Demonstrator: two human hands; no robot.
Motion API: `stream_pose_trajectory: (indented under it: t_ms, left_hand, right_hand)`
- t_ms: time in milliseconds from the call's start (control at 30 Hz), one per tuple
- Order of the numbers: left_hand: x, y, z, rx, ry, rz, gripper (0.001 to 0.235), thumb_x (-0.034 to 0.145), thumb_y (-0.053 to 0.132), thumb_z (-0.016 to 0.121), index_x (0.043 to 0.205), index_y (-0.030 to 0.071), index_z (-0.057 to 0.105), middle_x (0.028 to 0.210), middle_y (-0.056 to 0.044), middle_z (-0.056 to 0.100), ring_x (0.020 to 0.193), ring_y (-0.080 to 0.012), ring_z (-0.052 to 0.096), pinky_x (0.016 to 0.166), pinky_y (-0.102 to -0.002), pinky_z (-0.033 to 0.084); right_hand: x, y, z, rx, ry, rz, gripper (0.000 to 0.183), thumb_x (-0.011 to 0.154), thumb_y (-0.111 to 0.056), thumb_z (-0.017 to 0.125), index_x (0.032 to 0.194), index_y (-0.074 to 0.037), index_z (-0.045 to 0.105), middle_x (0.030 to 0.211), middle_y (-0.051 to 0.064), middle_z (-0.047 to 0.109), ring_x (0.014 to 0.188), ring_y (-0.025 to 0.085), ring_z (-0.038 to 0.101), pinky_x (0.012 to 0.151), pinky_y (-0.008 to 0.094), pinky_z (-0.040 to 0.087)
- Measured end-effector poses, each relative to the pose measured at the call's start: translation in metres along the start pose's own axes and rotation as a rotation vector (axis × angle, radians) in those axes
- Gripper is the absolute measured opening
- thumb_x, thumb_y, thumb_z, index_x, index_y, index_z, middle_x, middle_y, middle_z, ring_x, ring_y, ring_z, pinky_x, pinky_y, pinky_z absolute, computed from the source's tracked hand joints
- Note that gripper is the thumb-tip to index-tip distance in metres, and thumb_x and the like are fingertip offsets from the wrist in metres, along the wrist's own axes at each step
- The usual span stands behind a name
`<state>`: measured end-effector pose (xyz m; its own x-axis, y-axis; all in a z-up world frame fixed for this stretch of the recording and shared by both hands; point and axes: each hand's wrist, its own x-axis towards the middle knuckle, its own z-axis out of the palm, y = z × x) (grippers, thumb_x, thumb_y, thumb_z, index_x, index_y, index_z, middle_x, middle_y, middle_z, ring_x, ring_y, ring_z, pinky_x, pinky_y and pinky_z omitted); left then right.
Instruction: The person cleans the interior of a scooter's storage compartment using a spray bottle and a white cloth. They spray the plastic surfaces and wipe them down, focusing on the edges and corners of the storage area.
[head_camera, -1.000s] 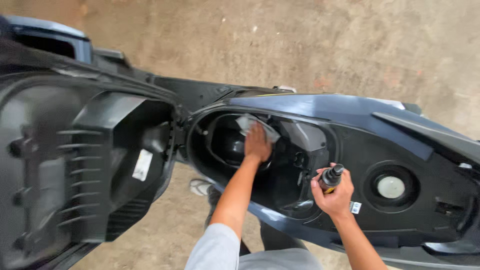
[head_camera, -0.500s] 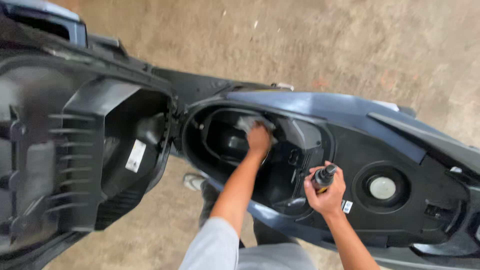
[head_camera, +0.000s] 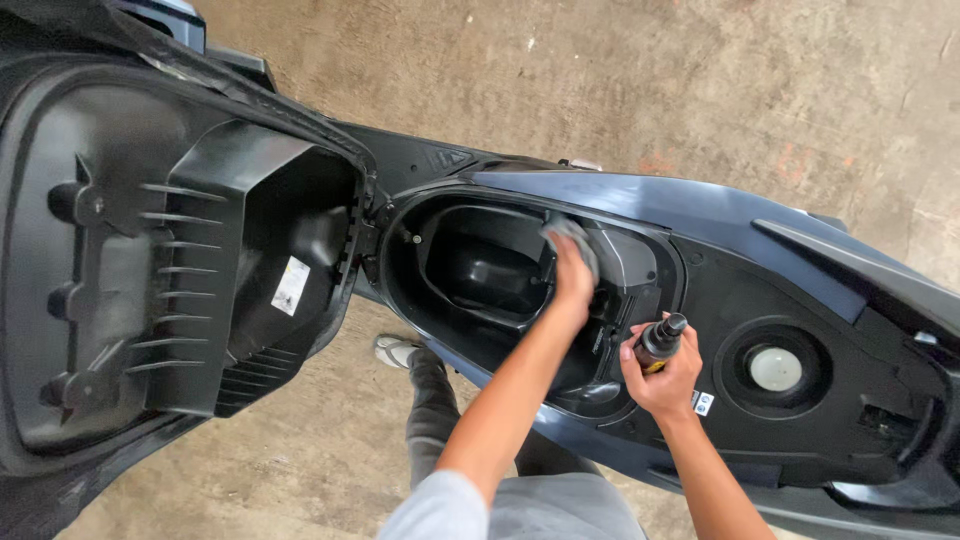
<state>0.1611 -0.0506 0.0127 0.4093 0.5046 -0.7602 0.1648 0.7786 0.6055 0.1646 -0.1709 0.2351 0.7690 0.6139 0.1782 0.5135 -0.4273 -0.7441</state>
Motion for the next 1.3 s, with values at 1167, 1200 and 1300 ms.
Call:
stream_pose_trajectory:
  t_ms: [1167, 1200, 1300]
  left_hand:
    - [-0.007, 0.071, -0.010, 0.838, 0.077, 0.352, 0.044, 0.096, 0.013, 0.052, 0.136, -0.005, 0.044, 0.106, -0.031, 0.071, 0.104, -0.0465, 0.069, 0.092, -0.053, 0.053]
    - [-0.030, 0.054, -0.001, 0.911, 0.024, 0.239, 0.072, 0.097, 0.017, 0.053, 0.158, -0.006, 0.024, 0.104, -0.036, 0.068, 0.101, -0.0521, 0.066, 0.094, -0.056, 0.049]
    - [-0.063, 0.035, -0.027, 0.922, -0.123, 0.437, 0.065, 0.097, 0.021, 0.050, 0.156, 0.000, 0.032, 0.114, -0.034, 0.066, 0.101, -0.0518, 0.064, 0.090, -0.057, 0.050]
  right_hand:
    - [-0.014, 0.006, -0.002, -0.028, -0.025, 0.000, 0.010, 0.082, -0.015, 0.076, 0.086, -0.009, 0.068, 0.084, 0.004, 0.070, 0.088, 0.029, 0.067, 0.102, 0.044, 0.046]
    - [-0.016, 0.008, -0.002, -0.028, -0.023, 0.001, 0.011, 0.082, -0.015, 0.076, 0.086, -0.009, 0.068, 0.085, 0.004, 0.070, 0.089, 0.030, 0.067, 0.102, 0.044, 0.047]
    - [-0.020, 0.012, 0.000, -0.048, 0.015, -0.023, 0.012, 0.083, -0.017, 0.076, 0.089, -0.009, 0.069, 0.088, 0.006, 0.070, 0.094, 0.033, 0.066, 0.102, 0.044, 0.048]
